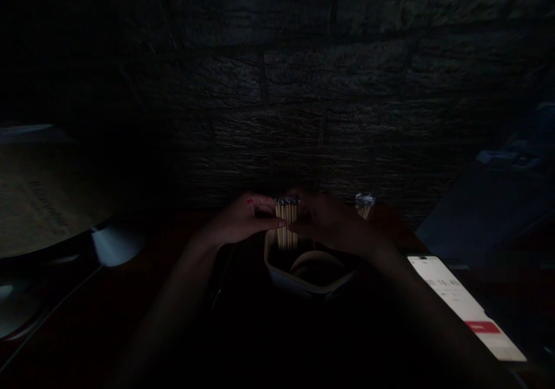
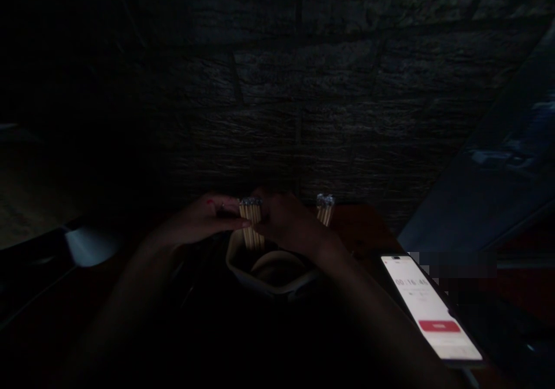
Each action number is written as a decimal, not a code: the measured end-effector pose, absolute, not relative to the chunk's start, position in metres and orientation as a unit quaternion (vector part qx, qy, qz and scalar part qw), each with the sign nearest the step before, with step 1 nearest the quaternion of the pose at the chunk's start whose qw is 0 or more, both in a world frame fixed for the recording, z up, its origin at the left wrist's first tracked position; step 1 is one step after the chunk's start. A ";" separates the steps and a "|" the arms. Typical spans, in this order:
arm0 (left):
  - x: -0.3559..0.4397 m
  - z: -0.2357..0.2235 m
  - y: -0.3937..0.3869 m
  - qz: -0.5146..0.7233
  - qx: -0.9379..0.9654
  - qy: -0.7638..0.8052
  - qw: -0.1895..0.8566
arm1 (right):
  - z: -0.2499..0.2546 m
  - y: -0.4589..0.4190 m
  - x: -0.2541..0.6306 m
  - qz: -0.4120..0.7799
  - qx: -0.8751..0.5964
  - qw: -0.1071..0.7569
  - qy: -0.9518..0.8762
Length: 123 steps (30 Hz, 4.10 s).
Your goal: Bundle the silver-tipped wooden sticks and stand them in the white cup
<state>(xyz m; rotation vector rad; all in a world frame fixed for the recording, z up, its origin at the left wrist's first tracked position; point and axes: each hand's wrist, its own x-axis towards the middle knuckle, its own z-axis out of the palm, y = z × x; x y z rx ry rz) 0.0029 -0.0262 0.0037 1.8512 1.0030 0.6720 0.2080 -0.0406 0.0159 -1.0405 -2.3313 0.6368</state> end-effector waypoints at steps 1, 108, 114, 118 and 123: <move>0.003 0.004 -0.026 0.271 0.749 0.400 0.453 | 0.015 -0.040 0.208 0.236 -0.381 0.252 -0.858; -0.002 0.000 -0.023 0.321 0.769 0.374 0.407 | 0.005 -0.032 0.209 0.235 -0.409 0.276 -0.838; 0.001 0.004 -0.027 0.317 0.773 0.378 0.399 | 0.007 -0.032 0.209 0.218 -0.407 0.262 -0.847; 0.002 0.006 -0.030 0.321 0.783 0.386 0.368 | 0.006 -0.032 0.209 0.214 -0.410 0.267 -0.846; 0.003 0.004 -0.029 0.323 0.783 0.368 0.383 | 0.006 -0.034 0.209 0.208 -0.404 0.268 -0.850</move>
